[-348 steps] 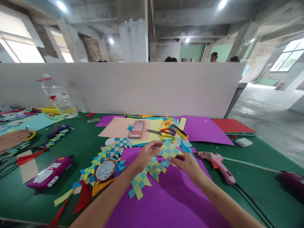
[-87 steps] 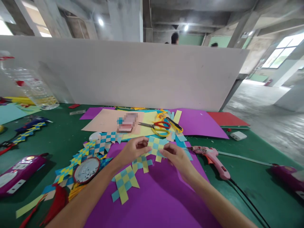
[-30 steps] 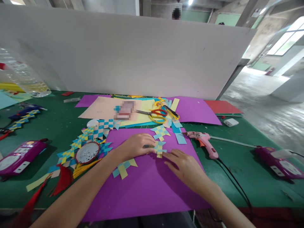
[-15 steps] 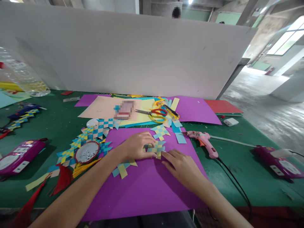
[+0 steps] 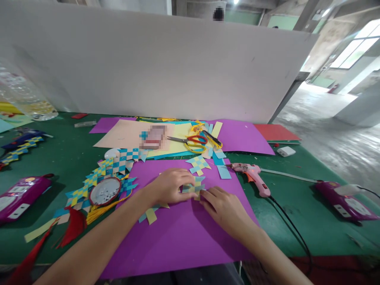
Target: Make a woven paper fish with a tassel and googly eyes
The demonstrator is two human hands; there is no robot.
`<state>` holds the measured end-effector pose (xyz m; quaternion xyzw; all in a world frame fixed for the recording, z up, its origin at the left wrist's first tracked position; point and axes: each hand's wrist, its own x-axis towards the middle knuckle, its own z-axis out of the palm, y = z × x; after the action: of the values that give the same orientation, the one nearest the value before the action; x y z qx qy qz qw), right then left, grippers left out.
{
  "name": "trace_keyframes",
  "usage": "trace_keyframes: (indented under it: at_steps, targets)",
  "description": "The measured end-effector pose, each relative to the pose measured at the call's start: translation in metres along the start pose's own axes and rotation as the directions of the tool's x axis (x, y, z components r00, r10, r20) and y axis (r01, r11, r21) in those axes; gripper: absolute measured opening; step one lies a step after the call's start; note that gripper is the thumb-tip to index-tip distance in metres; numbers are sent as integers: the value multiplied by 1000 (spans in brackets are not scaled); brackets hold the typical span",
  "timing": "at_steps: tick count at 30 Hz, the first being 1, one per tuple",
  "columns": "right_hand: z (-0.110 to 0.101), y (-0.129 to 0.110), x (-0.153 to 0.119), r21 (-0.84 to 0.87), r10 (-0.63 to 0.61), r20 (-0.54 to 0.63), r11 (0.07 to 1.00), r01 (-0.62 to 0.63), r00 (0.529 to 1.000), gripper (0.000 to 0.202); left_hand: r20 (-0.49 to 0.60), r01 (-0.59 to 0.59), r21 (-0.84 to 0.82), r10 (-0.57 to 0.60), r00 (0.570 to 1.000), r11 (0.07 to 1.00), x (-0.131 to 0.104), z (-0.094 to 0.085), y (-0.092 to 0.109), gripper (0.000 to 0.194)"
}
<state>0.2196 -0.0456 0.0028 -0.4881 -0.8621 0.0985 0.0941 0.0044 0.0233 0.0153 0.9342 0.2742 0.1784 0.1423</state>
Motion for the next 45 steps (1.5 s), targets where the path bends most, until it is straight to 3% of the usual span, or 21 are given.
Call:
trace_keyframes:
  at_steps: [3, 9, 13, 16, 18, 20, 23, 25, 28, 32, 36, 38, 45]
  targets:
    - [-1, -1, 1, -8, 9, 4, 1000, -9, 1000, 20, 46, 2, 36, -4, 999, 999, 2, 0, 6, 36]
    - [-1, -3, 2, -30, 16, -21, 999, -16, 1000, 20, 45, -37, 92, 33, 998, 995, 5, 6, 12, 14]
    - [1, -2, 0, -19, -12, -30, 1000, 12, 999, 21, 24, -42, 96, 40, 999, 994, 4, 10, 11, 13]
    - [-4, 11, -5, 54, 40, -116, 998, -34, 992, 23, 19, -8, 52, 7, 1000, 999, 4, 9, 10, 11]
    - [-12, 26, -10, 54, 176, -257, 984, -168, 950, 23, 24, 14, 15, -14, 1000, 1000, 4, 8, 9, 10]
    - [-24, 45, -16, -28, 332, -402, 927, -374, 853, 27, 25, 27, -16, -27, 999, 1000, 4, 7, 9, 9]
    - [-38, 71, -24, -245, 491, -429, 745, -620, 759, 39, 28, 38, -47, -37, 999, 998, 3, 6, 8, 10]
    - [-38, 82, -25, -367, 564, -362, 645, -670, 742, 49, 31, 39, -63, -37, 999, 997, 3, 7, 7, 11]
    - [-30, 91, -23, -431, 617, -285, 601, -673, 733, 54, 29, 37, -87, -34, 999, 996, 3, 7, 5, 12]
    - [-24, 95, -17, -344, 686, -260, 592, -729, 679, 43, 19, 41, -102, -40, 999, 994, 2, 8, 4, 12]
    - [-36, 95, -20, -272, 761, -232, 547, -792, 606, 42, 13, 44, -140, -43, 999, 989, 2, 10, 2, 11]
    - [-42, 90, -25, -253, 747, -257, 561, -789, 613, 41, 16, 40, -148, -38, 999, 988, 1, 11, -1, 10]
    - [-30, 48, -34, -182, 471, -387, 804, -566, 793, 30, -3, 28, -180, -29, 1000, 983, 0, 13, -4, 11]
